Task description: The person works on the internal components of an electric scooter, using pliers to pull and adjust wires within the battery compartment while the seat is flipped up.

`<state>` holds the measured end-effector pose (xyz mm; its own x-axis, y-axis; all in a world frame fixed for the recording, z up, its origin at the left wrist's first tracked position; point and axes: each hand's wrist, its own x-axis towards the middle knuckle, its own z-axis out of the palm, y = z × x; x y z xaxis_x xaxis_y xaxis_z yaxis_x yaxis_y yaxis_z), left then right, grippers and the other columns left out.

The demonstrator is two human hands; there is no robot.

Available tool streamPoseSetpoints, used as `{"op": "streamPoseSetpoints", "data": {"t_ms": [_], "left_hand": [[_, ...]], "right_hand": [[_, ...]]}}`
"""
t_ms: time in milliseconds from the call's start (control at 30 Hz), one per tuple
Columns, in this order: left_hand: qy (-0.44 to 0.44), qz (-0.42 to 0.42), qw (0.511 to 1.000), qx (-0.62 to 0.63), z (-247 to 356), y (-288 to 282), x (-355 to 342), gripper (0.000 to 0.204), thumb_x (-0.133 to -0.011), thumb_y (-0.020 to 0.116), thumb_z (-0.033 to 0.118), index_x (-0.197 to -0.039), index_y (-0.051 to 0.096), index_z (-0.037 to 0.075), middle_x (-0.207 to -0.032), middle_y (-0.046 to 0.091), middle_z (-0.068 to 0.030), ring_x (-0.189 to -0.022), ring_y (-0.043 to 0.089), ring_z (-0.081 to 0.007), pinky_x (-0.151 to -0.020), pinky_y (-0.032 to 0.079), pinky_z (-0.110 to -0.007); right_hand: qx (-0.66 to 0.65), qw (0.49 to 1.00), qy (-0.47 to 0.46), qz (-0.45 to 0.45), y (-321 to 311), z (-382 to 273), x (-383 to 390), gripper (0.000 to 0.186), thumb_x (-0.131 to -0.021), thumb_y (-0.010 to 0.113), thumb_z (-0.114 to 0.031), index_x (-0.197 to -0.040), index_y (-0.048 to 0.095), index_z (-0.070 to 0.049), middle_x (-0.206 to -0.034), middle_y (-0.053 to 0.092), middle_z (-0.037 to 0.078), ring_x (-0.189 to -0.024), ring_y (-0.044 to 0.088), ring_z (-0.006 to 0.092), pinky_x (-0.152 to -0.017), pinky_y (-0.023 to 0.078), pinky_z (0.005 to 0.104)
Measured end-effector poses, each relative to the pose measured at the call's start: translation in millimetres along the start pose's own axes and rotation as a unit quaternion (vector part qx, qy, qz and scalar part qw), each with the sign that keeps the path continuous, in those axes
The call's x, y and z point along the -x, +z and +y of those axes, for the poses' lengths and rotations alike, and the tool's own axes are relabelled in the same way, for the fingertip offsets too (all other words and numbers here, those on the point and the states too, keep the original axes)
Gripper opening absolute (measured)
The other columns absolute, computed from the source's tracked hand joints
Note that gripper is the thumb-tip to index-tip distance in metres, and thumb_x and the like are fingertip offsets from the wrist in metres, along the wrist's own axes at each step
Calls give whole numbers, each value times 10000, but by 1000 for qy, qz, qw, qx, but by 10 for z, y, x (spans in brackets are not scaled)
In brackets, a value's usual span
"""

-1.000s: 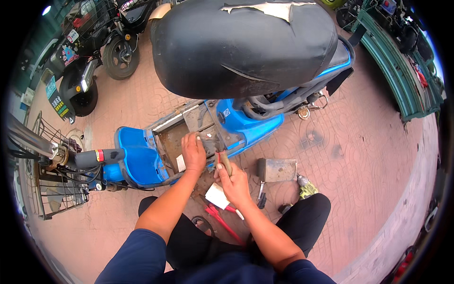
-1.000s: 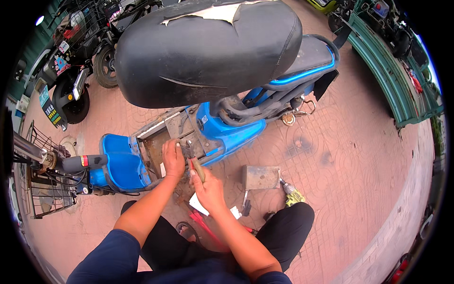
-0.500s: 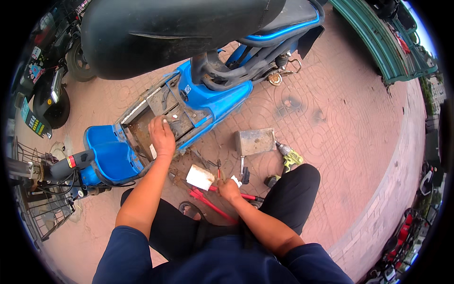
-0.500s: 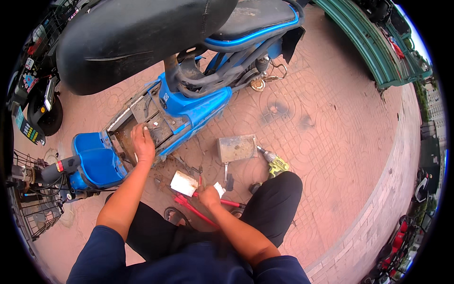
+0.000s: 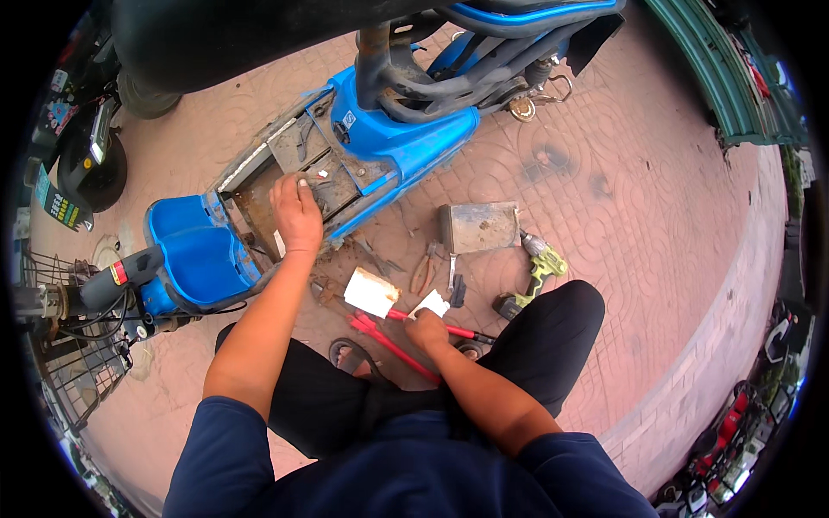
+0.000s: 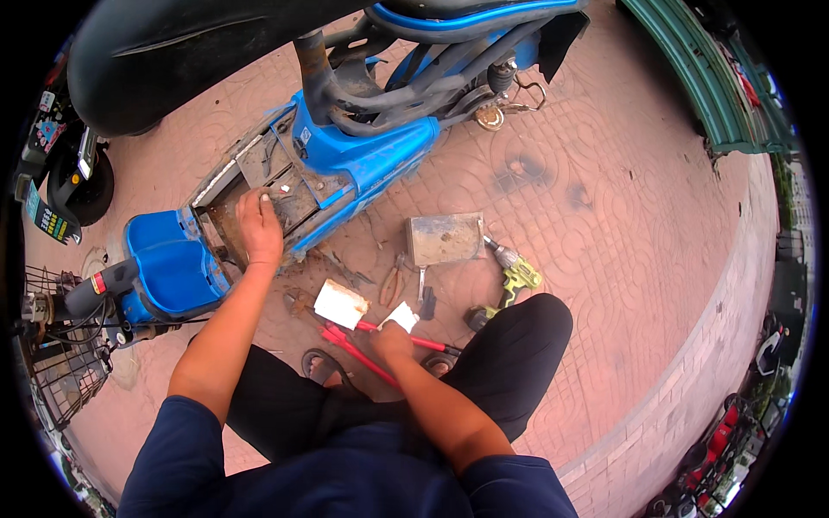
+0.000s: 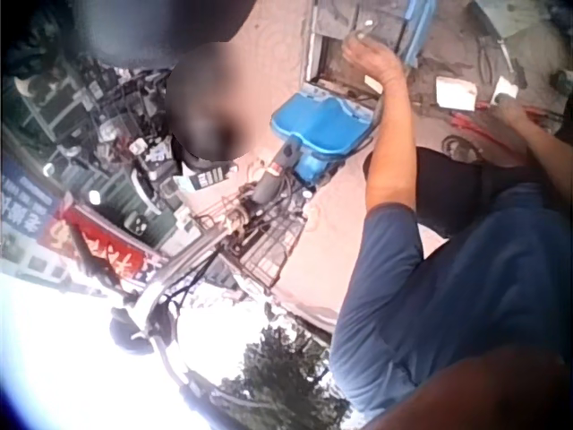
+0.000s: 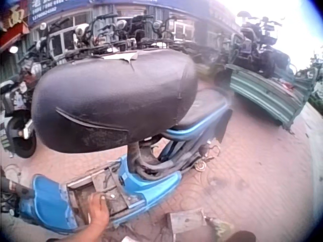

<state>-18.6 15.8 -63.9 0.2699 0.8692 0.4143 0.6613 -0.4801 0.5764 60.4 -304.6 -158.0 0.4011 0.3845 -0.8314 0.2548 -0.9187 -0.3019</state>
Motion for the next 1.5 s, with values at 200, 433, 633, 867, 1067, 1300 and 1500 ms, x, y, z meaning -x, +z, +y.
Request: {"op": "streamPoseSetpoints", "data": {"t_ms": [200, 433, 633, 867, 1067, 1300, 1500], "left_hand": [[6, 6, 1000, -11, -24, 14, 2, 211, -1027, 549, 130, -1123, 675, -9, -1193, 649, -199, -1139, 567, -422, -1026, 444, -495], [1, 4, 1000, -7, 11, -21, 5, 202, -1019, 552, 117, -1119, 671, -11, -1186, 648, -197, -1121, 569, -420, -1018, 444, -497], [-5, 1, 1000, 14, 87, -49, -22, 188, -981, 567, 60, -1123, 670, -6, -1183, 641, -196, -1123, 564, -420, -1012, 447, -499], [-25, -2, 999, 20, 83, -84, -14, 199, -971, 565, 50, -1130, 668, -12, -1200, 635, -207, -1161, 557, -425, -1045, 444, -505], [-34, -6, 999, 27, 83, -116, -21, 206, -966, 565, 57, -1129, 667, -15, -1207, 633, -211, -1172, 555, -425, -1050, 444, -505], [-23, 5, 999, 25, 57, -86, -10, 208, -957, 564, 57, -1122, 667, -14, -1199, 632, -211, -1157, 555, -426, -1041, 445, -508], [-25, 13, 999, 28, 54, -81, 8, 193, -957, 570, 68, -1105, 671, -5, -1192, 635, -207, -1148, 554, -424, -1037, 443, -509]], "right_hand": [[-64, 993, 42, 94, -35, 32, -113, 457, -935, 695, -350, -1192, 668, 27, -1201, 720, 294, -1172, 689, 442, -997, 552, 507], [-104, 971, 20, 215, -99, 32, -509, 569, -884, 777, -376, -1240, 652, 50, -1220, 698, 328, -1167, 684, 446, -1014, 543, 485], [37, 960, 16, 279, 30, -290, -787, 677, -818, 846, -478, -1198, 584, 17, -1154, 709, 275, -1112, 702, 412, -983, 560, 471], [69, 958, 36, 277, 70, -287, -1006, 811, -703, 913, -491, -1222, 538, 6, -1144, 689, 233, -1000, 743, 364, -849, 626, 433], [34, 998, 32, 42, -114, -201, -961, 453, -789, 768, -425, -955, 750, -4, -972, 787, 169, -917, 767, 278, -851, 608, 379], [-102, 990, -86, -52, -256, -491, -475, 339, -954, 663, -288, -814, 777, -1, -753, 757, 129, -669, 708, 181, -686, 591, 321], [-489, 836, -178, -176, -912, -1351, 662, 199, -1074, 633, -215, -1156, 701, -47, -945, 756, 63, -755, 704, 163, -653, 560, 271]]}}
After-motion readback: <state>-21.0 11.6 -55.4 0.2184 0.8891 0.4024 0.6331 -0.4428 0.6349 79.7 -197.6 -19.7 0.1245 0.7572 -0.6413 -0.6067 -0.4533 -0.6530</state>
